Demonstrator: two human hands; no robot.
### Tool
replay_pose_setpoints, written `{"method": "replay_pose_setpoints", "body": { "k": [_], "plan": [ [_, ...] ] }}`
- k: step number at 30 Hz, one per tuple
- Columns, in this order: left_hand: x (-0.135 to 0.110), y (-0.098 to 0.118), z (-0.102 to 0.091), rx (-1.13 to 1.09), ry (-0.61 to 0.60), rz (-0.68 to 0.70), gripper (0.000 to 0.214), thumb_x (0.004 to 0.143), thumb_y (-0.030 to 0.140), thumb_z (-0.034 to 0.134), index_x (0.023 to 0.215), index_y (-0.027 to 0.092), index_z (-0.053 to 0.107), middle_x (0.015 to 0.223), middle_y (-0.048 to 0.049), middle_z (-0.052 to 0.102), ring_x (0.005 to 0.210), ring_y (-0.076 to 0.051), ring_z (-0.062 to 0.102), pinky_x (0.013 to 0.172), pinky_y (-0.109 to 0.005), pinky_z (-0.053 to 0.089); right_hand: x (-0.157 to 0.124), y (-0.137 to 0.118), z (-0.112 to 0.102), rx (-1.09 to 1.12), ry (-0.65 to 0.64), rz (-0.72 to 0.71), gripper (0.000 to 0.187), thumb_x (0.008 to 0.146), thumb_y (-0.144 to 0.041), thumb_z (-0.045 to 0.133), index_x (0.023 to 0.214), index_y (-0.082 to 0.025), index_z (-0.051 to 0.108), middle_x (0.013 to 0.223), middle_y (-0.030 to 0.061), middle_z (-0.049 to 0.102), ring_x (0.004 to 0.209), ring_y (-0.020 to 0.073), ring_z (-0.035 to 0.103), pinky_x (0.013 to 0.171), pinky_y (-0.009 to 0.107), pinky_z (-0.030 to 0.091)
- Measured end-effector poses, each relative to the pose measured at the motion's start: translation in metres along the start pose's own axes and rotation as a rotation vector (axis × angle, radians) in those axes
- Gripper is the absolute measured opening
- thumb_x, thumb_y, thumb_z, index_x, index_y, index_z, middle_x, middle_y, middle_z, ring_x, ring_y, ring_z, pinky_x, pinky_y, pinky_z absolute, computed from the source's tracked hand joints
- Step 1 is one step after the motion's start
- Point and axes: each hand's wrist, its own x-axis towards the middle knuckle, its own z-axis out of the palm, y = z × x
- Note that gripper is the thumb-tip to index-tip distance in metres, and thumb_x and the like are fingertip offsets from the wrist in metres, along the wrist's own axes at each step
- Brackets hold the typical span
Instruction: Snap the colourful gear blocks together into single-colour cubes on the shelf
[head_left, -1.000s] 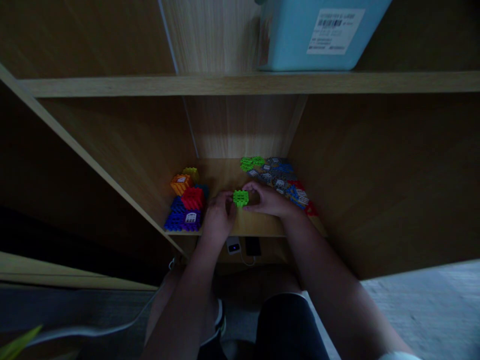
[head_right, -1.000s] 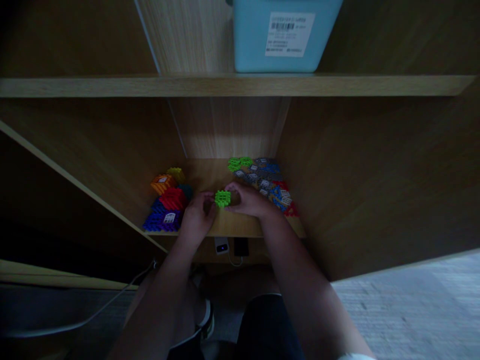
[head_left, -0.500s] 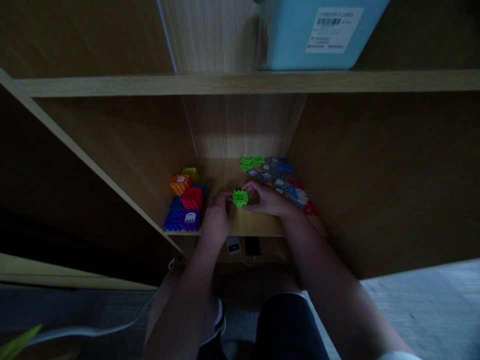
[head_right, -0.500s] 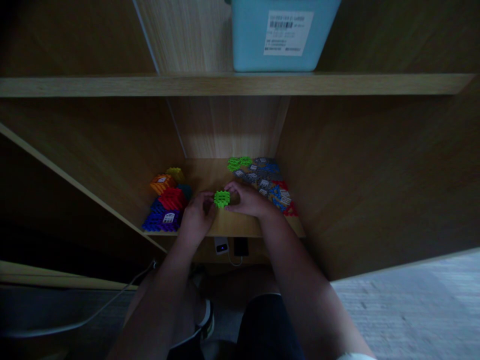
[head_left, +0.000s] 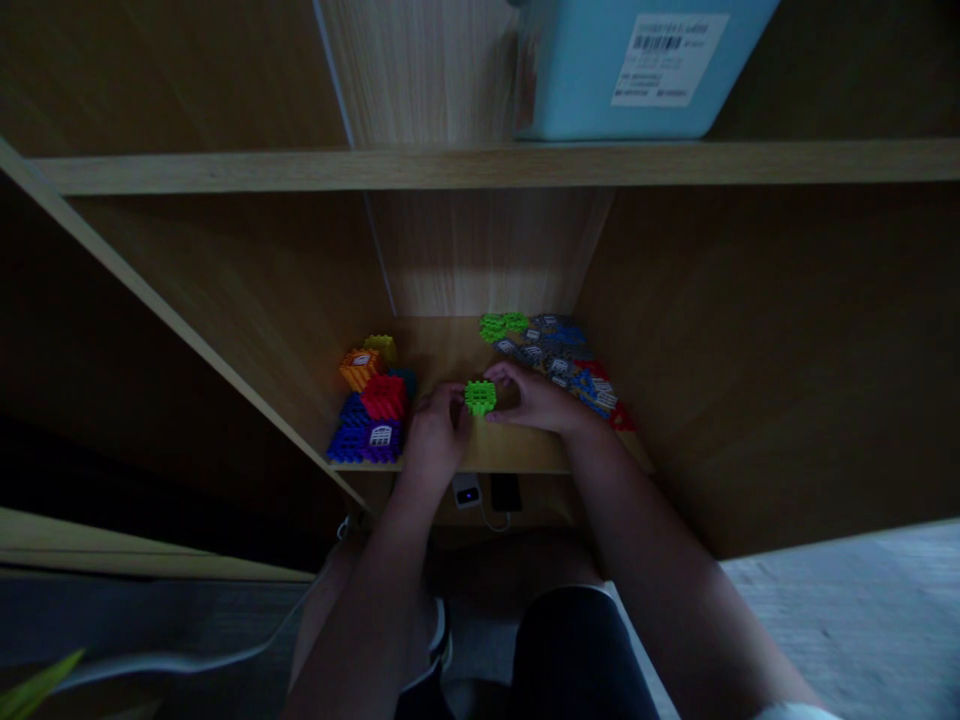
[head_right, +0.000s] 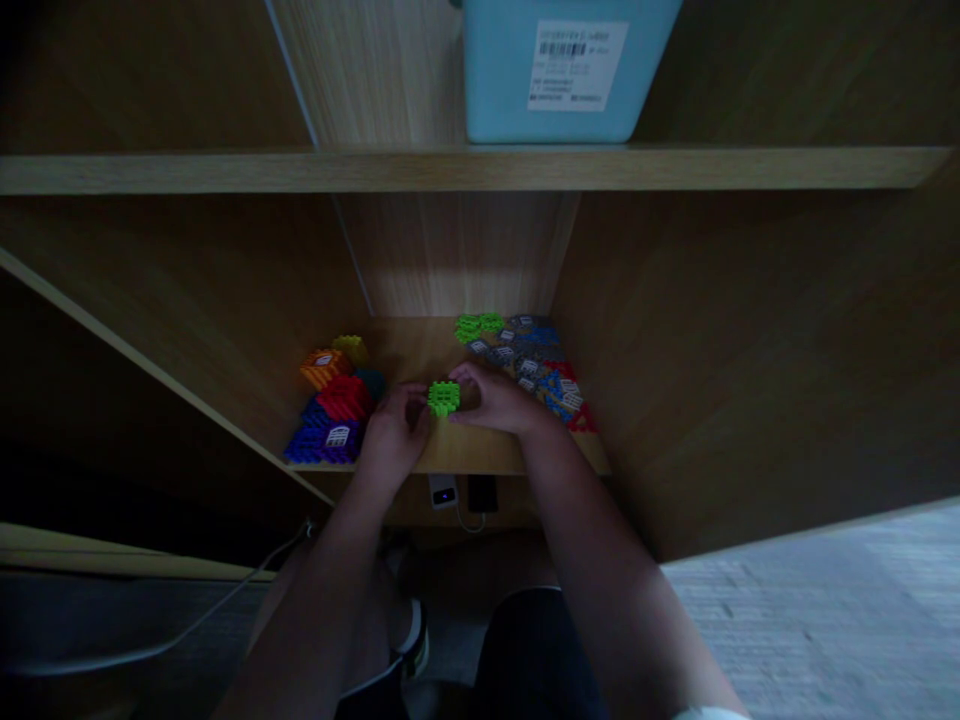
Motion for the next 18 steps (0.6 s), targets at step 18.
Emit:
{"method": "replay_pose_setpoints", "body": {
  "k": [18],
  "plan": [
    [0.001,0.0007,-0.0008,0.02,-0.057,-0.074,0.042,0.09,0.006,0.071,0.127,0.022,0.064,0.107,-0.0065,0.08,0.103,-0.026,0.077,0.094,-0.039,0.06,-0.001,0.0039,0.001,0.004,0.004,0.01,0.063,0.08,-0.032,0.093,0.134,-0.027,0.062,0.127,0.0069,0.071,0.117,0.0262,0.069,0.106,0.046,0.055]
  ]
}}
